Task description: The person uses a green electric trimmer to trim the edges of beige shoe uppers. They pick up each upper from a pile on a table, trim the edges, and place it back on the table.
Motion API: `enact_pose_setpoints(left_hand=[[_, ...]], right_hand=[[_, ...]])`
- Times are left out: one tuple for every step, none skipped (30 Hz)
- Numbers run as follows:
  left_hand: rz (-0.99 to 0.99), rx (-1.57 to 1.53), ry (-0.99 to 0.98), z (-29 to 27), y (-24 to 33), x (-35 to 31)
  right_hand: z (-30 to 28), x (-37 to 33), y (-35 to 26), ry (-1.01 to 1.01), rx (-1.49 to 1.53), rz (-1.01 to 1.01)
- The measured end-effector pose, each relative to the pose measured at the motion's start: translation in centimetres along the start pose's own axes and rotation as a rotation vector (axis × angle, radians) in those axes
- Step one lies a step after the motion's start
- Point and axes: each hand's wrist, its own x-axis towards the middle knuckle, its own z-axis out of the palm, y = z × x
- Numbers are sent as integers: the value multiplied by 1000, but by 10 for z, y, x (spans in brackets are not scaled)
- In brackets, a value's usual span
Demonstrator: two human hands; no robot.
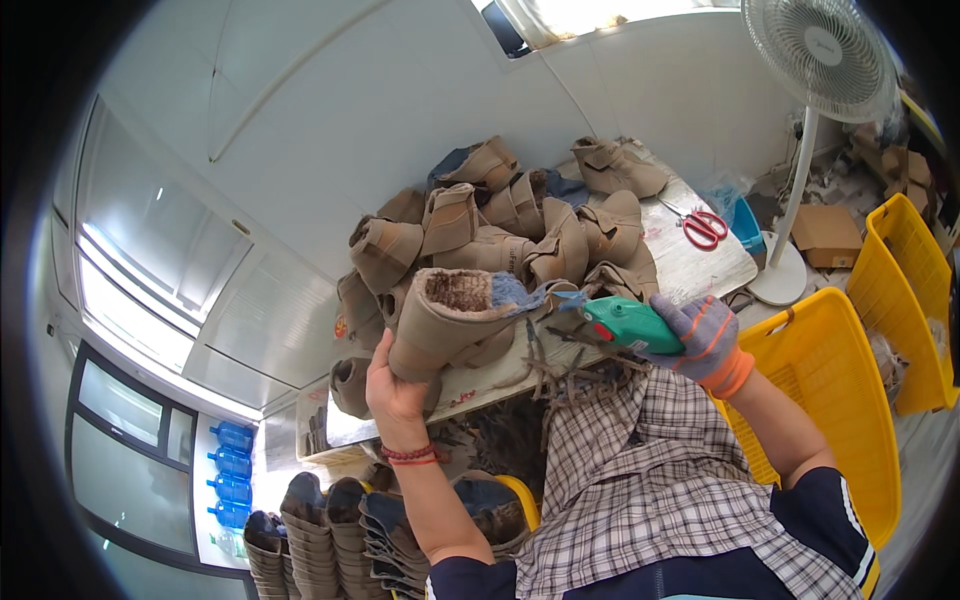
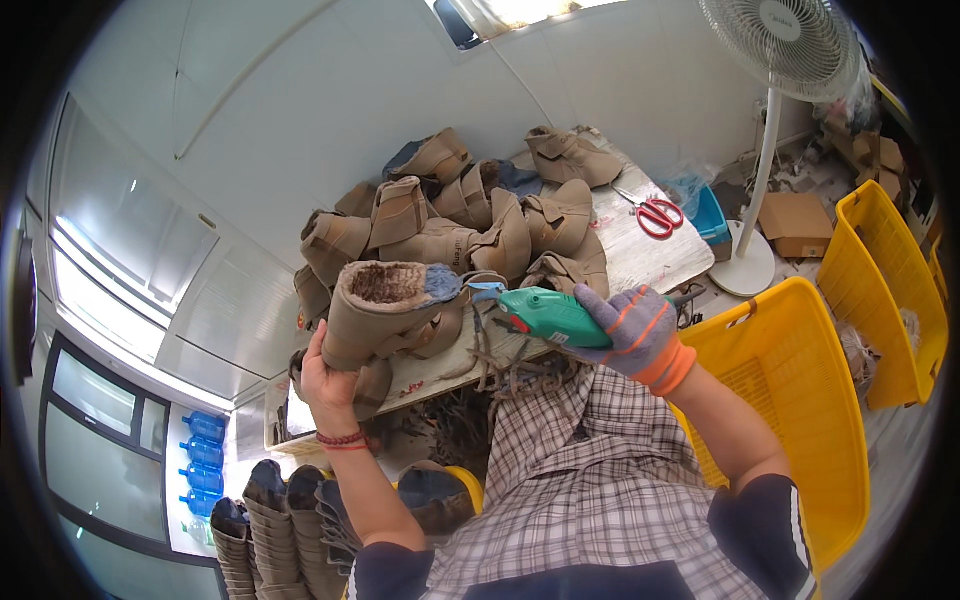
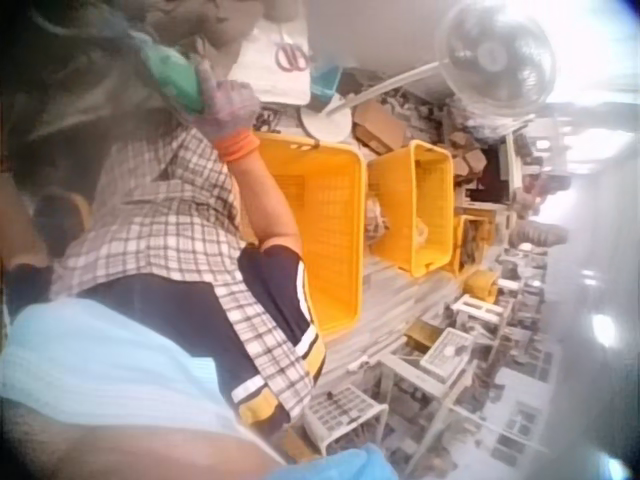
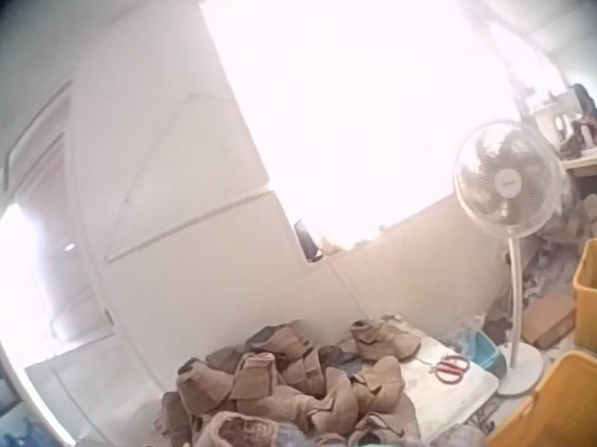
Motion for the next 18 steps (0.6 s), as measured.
enact_pose_setpoints(left_hand=[[1, 6, 1, -3, -1, -1], [1, 12, 1, -6, -2, -1], [0, 15, 11, -8, -3, -1], [1, 22, 22, -9, -2, 0], [2, 26, 18, -11, -1, 0], [4, 30, 16, -13, -1, 0], [3, 31, -2, -15, -2, 1], [1, 32, -20, -17, -3, 1], [5, 20, -28, -17, -6, 1], [11, 10, -35, -16, -9, 1], [16, 0, -42, -15, -11, 1], [16, 4, -38, -15, -14, 1], [19, 9, -32, -14, -15, 1], [23, 13, -27, -14, -17, 0], [6, 2, -35, -13, -19, 0], [-13, -9, -42, -12, -21, -1], [-31, -20, -50, -11, -23, -2], [-28, -28, -47, -9, -26, -2]], right_hand=[[1, 0, 0, 2, -5, -24], [1, 0, 0, -7, -14, -39], [0, 0, 1, -15, -24, -53], [0, 1, 0, -21, -31, -67], [0, 1, 0, -25, -28, -70], [0, 1, -1, -30, -26, -73], [-1, 1, -1, -36, -27, -75], [-3, 2, -2, -37, -21, -75], [-4, 2, -3, -39, -15, -76], [-4, 3, -4, -39, -7, -75], [-4, 3, -6, -25, 16, -70], [-4, 3, -7, -11, 38, -66], [-3, 3, -9, 4, 63, -62], [-3, 3, -10, -1, 75, -57], [-4, 4, -12, -6, 86, -51], [-5, 4, -14, -12, 97, -45], [-6, 5, -15, -9, 107, -42], [-7, 6, -17, -5, 117, -40]])
